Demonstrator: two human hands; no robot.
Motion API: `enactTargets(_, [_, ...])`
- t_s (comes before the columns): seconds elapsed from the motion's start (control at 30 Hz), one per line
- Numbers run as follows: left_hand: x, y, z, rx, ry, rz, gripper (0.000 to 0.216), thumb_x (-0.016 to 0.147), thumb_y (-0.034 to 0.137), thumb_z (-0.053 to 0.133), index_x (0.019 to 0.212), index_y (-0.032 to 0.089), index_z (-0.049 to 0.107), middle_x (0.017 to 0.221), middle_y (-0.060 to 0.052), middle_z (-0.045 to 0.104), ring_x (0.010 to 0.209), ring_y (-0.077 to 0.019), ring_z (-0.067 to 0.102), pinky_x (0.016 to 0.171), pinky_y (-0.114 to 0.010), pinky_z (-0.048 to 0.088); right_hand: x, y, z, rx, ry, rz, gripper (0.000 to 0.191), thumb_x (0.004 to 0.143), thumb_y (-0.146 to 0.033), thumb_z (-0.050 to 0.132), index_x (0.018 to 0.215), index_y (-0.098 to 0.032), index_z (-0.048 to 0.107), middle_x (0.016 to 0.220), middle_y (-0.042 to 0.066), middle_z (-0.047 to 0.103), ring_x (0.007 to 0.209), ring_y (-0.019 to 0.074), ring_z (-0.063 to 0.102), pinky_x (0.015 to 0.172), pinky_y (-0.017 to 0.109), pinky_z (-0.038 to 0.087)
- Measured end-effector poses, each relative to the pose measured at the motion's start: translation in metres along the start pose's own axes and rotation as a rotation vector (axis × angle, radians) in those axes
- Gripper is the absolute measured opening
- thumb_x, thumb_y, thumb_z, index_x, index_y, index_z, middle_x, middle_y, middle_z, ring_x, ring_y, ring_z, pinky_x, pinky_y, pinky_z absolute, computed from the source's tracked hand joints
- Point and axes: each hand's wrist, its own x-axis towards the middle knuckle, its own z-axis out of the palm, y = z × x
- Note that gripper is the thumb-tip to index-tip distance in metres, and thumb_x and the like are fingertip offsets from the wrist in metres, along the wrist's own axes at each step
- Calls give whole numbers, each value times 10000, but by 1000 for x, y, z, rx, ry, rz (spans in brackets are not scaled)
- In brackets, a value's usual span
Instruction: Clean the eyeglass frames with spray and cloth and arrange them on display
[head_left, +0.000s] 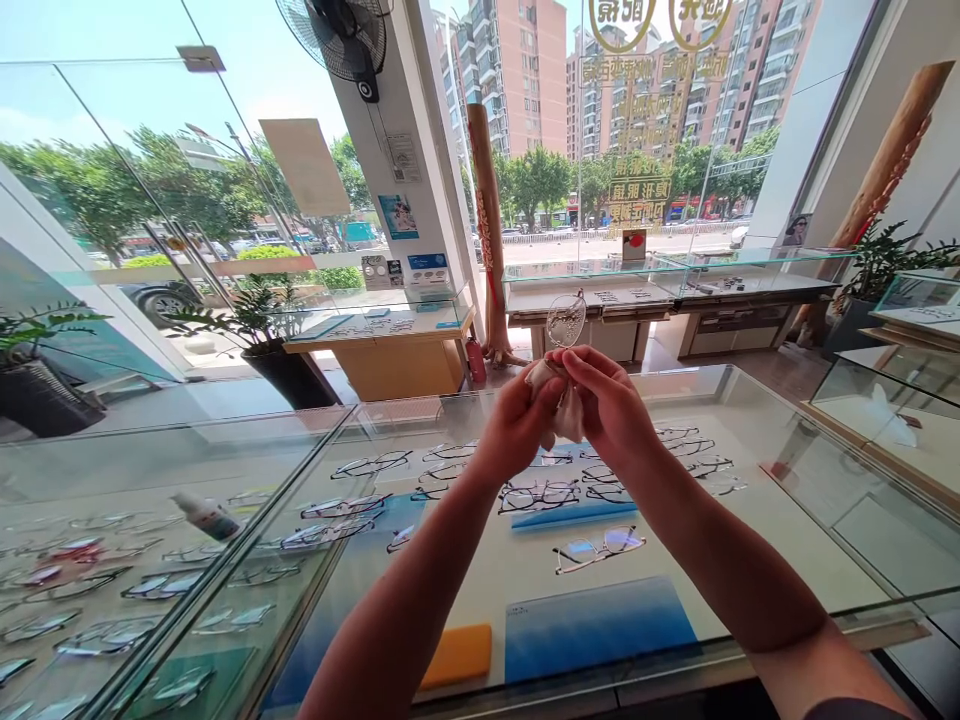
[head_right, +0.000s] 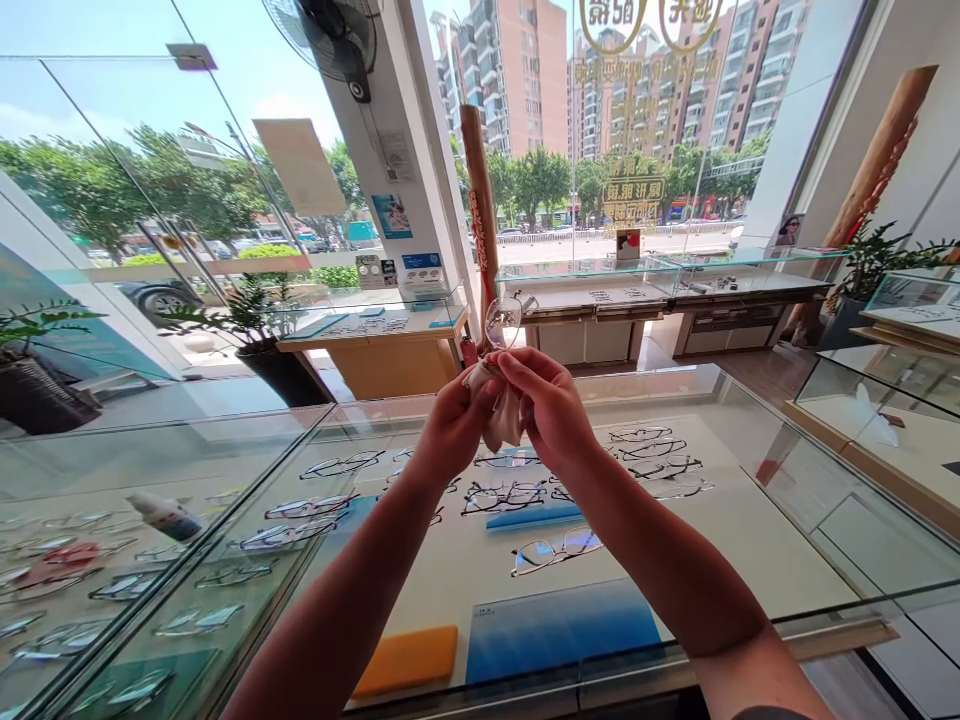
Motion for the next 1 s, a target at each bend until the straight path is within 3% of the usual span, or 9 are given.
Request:
enactTargets(0.1, [-1,-4,7,-28,133,-23,519,958,681,689,833,177,682,688,24,505,608,-100,386,541,-240,350,-2,2,4,7,-32,-14,176,760,-401,930,797,-278,809,875,-5,778,844,149,676,833,291,576])
enactTargets(0.27, [6,-13,-1,-28,102,-64,608,928,773,653,788,181,647,756,-1,553,678,-119,457,628,-247,423,1,-7,-3,-62,-8,-16,194,752,-428,934,818,-286,820,885,6,770,840,165,667,805,316,574])
enactTargets(0.43, [12,-11,-19,113,190,-12,595,946,758,641,766,193,589,763,-2,504,707,-139,421,633,-270,382,9,-17,-17,-153,-9,-44,226,719,-447,950,819,-297,813,915,3,759,897,177,655,857,332,545])
enactTargets(0.57, [7,-4,-22,205,101,27,438,1027,603,632,845,208,587,791,0,486,718,-148,397,641,-283,366,8,-16,-18,-243,-90,-40,244,760,-478,930,808,-282,792,886,-3,730,887,168,625,886,329,521])
enactTargets(0.67, [3,0,-19,201,21,17,365,1051,535,618,888,209,591,816,-4,511,730,-145,417,644,-281,371,5,-14,-15,-226,-125,55,298,751,-494,940,793,-258,762,866,-1,708,825,158,603,802,315,526])
enactTargets(0.83, [6,5,-16,141,18,-7,415,977,559,721,818,194,605,738,6,480,671,-130,405,586,-273,346,2,-13,-12,-171,-105,97,315,741,-453,960,795,-247,728,825,-15,671,741,131,576,693,286,504])
enactTargets(1.0, [9,10,-16,33,12,-43,404,893,570,813,885,177,718,783,-27,600,697,-140,504,597,-267,401,2,-13,-12,-208,-37,19,322,753,-469,943,796,-254,707,839,-9,664,737,139,564,663,296,493])
